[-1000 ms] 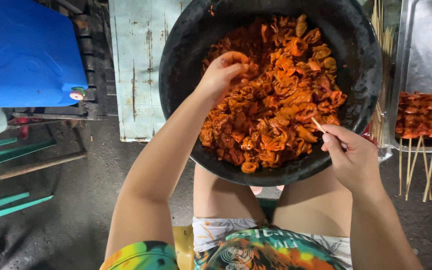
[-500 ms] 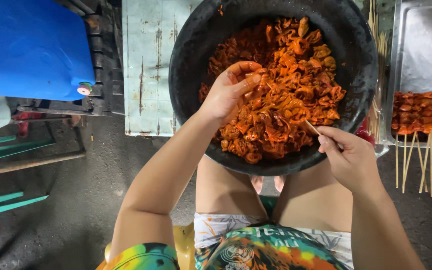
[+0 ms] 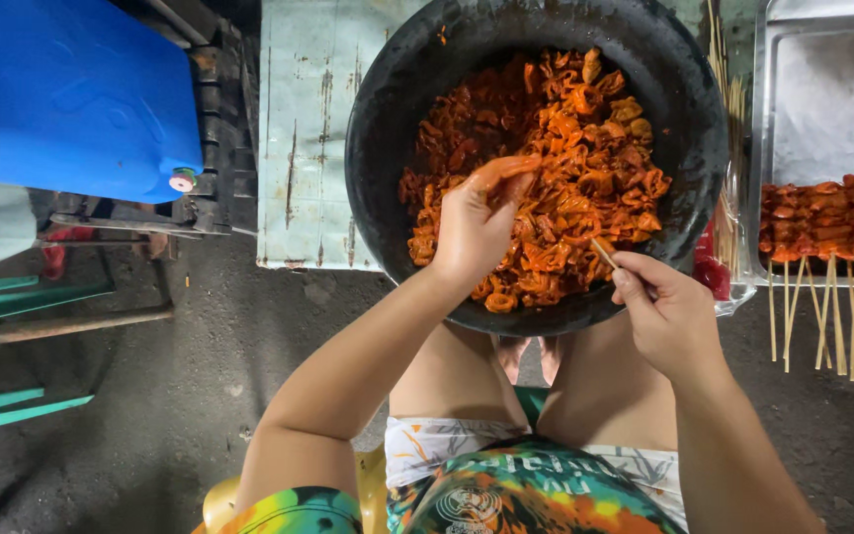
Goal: The person skewers pieces of marinated animal intestines from a large bowl onto wooden sticks by hand and places the finished skewers onto a metal tray.
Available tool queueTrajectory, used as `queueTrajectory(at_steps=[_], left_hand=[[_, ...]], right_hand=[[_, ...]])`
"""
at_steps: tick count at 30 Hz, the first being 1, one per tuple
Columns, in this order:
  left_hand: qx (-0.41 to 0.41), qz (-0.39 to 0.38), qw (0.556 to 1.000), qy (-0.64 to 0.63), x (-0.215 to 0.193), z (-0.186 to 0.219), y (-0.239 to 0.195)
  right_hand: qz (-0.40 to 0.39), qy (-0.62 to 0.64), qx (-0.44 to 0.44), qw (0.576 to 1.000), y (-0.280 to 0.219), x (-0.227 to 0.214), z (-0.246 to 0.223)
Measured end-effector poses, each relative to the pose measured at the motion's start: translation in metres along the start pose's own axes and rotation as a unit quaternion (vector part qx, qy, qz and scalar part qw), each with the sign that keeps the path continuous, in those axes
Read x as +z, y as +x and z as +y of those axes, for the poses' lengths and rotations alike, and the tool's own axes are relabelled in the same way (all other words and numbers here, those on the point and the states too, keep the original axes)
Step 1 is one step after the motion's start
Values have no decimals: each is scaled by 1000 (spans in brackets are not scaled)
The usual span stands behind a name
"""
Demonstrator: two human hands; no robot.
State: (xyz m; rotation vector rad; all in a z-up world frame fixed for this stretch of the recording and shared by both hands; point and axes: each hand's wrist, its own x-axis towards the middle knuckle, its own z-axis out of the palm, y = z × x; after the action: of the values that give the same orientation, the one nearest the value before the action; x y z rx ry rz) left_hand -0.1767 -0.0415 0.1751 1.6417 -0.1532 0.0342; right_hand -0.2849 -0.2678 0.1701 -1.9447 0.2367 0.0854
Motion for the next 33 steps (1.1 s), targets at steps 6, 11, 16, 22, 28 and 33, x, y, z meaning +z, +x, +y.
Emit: queueTrajectory(at_steps=[6,11,16,22,28,33], left_hand=[[-47,-12,975,-218,-6,-2,4],[-149,-49,936,-314,8,-6,-3],[-133,-49,953,-268,13,-7,-5],[-128,-34,940,-314,16,3,-7],[-137,-57,921,-361,28,-7,-16],[-132,-51,930,-340,29,-21,-17]], right_hand=[[-12,67,9,998,-1,9,5],[-4,66,6,998,-1,13,8],[-1,77,0,997,-2,17,7],[9,69,-11,997,-3,21,7],[3,68,-17,998,0,27,7],[16,20,-8,1000,-2,30,1]])
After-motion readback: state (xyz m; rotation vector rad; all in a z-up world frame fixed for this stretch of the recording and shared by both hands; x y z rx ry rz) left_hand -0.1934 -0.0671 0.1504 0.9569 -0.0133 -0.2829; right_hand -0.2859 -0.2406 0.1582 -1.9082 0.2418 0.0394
